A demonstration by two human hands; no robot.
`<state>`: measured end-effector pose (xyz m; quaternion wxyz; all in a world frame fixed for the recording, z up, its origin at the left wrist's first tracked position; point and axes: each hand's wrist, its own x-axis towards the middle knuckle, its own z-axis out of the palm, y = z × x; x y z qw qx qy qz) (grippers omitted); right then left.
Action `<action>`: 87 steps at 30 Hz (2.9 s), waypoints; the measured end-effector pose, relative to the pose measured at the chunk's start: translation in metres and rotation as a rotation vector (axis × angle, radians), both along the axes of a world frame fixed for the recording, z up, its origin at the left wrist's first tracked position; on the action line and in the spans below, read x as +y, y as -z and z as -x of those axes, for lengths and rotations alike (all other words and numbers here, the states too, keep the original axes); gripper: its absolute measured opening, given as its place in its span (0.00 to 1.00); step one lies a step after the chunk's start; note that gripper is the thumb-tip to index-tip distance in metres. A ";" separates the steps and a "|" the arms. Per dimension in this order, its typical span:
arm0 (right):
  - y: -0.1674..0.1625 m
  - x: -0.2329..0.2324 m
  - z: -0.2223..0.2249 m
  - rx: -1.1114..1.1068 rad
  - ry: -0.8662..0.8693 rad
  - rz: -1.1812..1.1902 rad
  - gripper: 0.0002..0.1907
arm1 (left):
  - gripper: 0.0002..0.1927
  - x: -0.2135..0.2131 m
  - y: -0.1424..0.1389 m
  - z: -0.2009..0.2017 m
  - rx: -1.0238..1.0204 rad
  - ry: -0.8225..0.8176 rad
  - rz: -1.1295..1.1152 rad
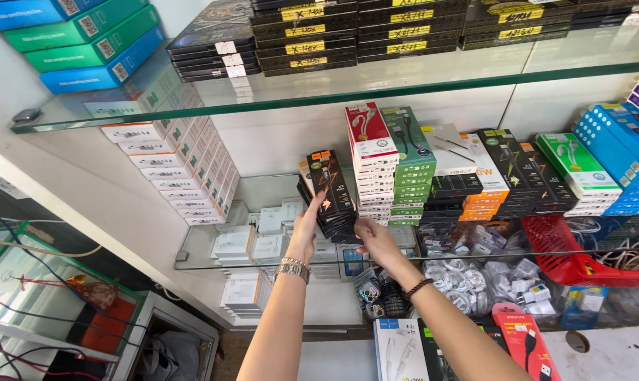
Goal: The person writes price labels on packaged phone accessory boxes with a pen, then arranges the boxed chargers, cables, and earphones on a glass display shelf. The person also wipes the shelf surface with a dark cloth and repositions boxes to fill the display.
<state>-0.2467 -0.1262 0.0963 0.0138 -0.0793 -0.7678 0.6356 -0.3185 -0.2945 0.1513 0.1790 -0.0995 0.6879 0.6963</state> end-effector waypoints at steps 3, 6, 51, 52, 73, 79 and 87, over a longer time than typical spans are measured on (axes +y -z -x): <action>0.005 -0.021 0.004 -0.042 0.029 0.084 0.34 | 0.50 0.004 0.001 0.006 0.067 -0.029 -0.140; 0.006 -0.027 0.004 -0.030 -0.058 0.175 0.38 | 0.43 -0.003 0.002 0.007 0.083 0.106 -0.299; -0.066 0.004 -0.087 -0.390 -0.230 0.194 0.39 | 0.32 0.024 0.026 -0.136 0.061 -0.206 -0.482; -0.063 0.009 -0.097 -0.377 -0.273 0.250 0.41 | 0.33 0.031 0.030 -0.149 0.086 -0.228 -0.506; 0.100 0.344 -0.428 -0.207 0.474 0.922 0.16 | 0.43 0.298 0.144 -0.398 0.358 0.792 0.351; 0.123 0.348 -0.431 -0.426 0.589 0.826 0.19 | 0.42 0.297 0.184 -0.412 0.498 1.154 0.932; 0.133 0.357 -0.441 -0.403 0.555 0.910 0.21 | 0.30 0.306 0.192 -0.408 0.630 0.925 0.914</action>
